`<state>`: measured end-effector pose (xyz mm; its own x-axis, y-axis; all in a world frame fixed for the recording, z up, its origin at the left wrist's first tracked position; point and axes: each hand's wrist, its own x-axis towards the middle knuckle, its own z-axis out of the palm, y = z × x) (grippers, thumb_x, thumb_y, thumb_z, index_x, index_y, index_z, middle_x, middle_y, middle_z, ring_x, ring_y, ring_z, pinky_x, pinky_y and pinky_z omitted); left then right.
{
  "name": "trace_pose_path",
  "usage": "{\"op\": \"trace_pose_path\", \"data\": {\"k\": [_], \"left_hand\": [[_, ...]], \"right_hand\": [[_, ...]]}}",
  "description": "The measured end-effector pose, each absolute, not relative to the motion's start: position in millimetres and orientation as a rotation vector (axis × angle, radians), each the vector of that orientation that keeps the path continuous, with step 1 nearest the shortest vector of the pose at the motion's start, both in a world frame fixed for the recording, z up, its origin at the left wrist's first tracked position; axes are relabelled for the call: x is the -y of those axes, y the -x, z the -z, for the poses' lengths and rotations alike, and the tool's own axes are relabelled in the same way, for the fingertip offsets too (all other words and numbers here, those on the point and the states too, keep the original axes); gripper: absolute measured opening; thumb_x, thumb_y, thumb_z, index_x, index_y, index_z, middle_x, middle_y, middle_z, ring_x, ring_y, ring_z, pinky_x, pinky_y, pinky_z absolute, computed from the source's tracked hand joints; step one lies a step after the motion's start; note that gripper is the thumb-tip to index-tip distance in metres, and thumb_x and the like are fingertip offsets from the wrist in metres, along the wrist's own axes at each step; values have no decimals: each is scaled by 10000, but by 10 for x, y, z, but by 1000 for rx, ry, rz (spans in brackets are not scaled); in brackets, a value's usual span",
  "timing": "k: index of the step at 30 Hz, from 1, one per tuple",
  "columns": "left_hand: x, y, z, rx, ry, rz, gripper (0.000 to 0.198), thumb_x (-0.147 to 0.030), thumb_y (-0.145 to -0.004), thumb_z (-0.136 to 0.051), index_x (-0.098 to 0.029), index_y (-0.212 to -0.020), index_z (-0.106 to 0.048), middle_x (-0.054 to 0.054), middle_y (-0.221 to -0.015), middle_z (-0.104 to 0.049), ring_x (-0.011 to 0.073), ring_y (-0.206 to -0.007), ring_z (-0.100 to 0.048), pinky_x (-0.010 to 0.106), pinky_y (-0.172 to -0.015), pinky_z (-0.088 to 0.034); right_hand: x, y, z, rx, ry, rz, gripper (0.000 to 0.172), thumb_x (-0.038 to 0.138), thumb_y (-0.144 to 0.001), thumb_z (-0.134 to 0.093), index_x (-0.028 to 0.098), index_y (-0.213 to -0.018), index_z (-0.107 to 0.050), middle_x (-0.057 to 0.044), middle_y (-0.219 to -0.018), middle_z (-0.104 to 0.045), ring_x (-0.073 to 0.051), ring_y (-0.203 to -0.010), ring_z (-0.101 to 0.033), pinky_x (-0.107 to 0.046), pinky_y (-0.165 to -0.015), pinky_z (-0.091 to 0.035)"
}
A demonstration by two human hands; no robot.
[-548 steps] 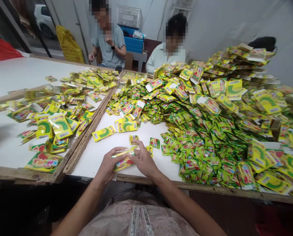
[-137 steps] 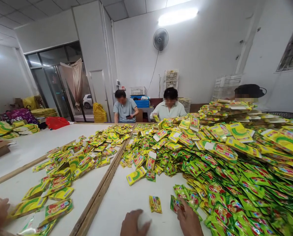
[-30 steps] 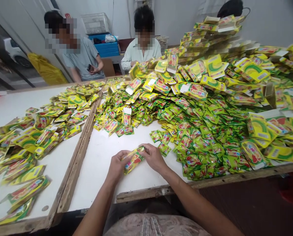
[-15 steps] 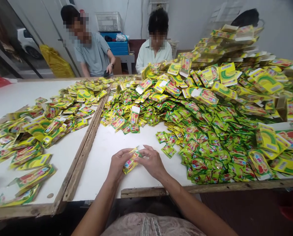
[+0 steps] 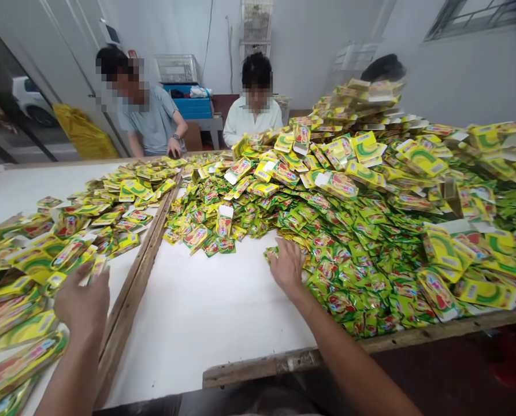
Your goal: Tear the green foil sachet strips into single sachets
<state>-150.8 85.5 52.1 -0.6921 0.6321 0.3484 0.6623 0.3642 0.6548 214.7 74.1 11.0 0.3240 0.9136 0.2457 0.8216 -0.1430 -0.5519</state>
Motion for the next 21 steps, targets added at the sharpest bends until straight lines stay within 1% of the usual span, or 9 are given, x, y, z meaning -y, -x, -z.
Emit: {"op": "trace_pose_path", "data": {"k": [2, 4, 6, 8, 11, 13, 16, 18, 21], "left_hand": [[-947, 1416, -573, 2526, 1320, 1091, 363, -328, -679, -658, -193, -1015, -637, 44, -1020, -701, 274, -867, -631, 418, -776, -492], [-1030, 1088, -554, 2509, 1611, 1063, 367, -349, -710, -619, -167, -1028, -634, 76, -1019, -693, 251, -810, -637, 359, -733, -488], [-1129, 642, -479, 2439, 1982, 1043, 262, -345, -776, -532, -172, -928, -658, 74, -890, -706, 232, -787, -640, 305, -695, -465], [-1254, 186, -377, 2316, 2275, 952, 227, -294, -809, -469, -180, -824, -665, 79, -851, -703, 227, -798, -635, 294, -714, -440], [-1474, -392, -222, 2159, 2529, 787, 227, -247, -805, -459, -155, -807, -667, 131, -869, -688, 273, -892, -609, 330, -773, -416], [-1622, -677, -125, 2152, 2559, 776, 221, -238, -761, -527, -114, -882, -664, 181, -918, -673, 317, -967, -578, 364, -820, -400], [-1816, -922, 3, 2213, 2554, 831, 330, -144, -683, -585, -67, -999, -640, 227, -982, -652, 356, -1050, -534, 404, -879, -372], [-1909, -951, 54, 2285, 2549, 881, 332, -77, -678, -546, -72, -993, -650, 222, -949, -661, 357, -1043, -543, 424, -880, -373], [-1948, -825, 59, 2383, 2568, 1000, 305, -59, -694, -507, -128, -929, -687, 176, -913, -681, 333, -1003, -573, 427, -869, -391]], "right_hand": [[-829, -2220, -4, 1573, 2099, -200, 440, 120, -771, -554, 153, -1207, -511, -188, -1131, -565, -345, -1133, -424, -486, -908, -317], [-857, -2193, 106, 1663, 2067, -282, 441, 94, -772, -530, 162, -1207, -504, -167, -1080, -583, -300, -1061, -487, -416, -868, -365], [-841, -2123, 191, 1724, 1949, -392, 434, 103, -783, -507, 173, -1210, -482, -137, -1096, -586, -258, -1023, -526, -362, -839, -401], [-808, -2071, 239, 1738, 1841, -479, 454, 131, -783, -510, 168, -1230, -442, -123, -1145, -577, -244, -1045, -530, -352, -856, -416], [-766, -2075, 254, 1763, 1784, -509, 473, 160, -767, -535, 139, -1227, -430, -139, -1158, -571, -260, -1095, -508, -371, -913, -405], [-751, -2111, 247, 1782, 1786, -515, 476, 146, -756, -535, 143, -1222, -435, -141, -1135, -578, -267, -1096, -510, -371, -918, -405], [-735, -2162, 237, 1767, 1791, -550, 501, 133, -759, -508, 174, -1248, -409, -129, -1141, -571, -254, -1090, -525, -354, -898, -414], [-724, -2181, 231, 1761, 1781, -575, 550, 129, -743, -508, 171, -1276, -381, -129, -1165, -552, -248, -1112, -510, -348, -910, -402], [-710, -2191, 200, 1761, 1780, -656, 646, 75, -690, -506, 176, -1310, -353, -125, -1170, -553, -241, -1111, -505, -337, -891, -397]]}}
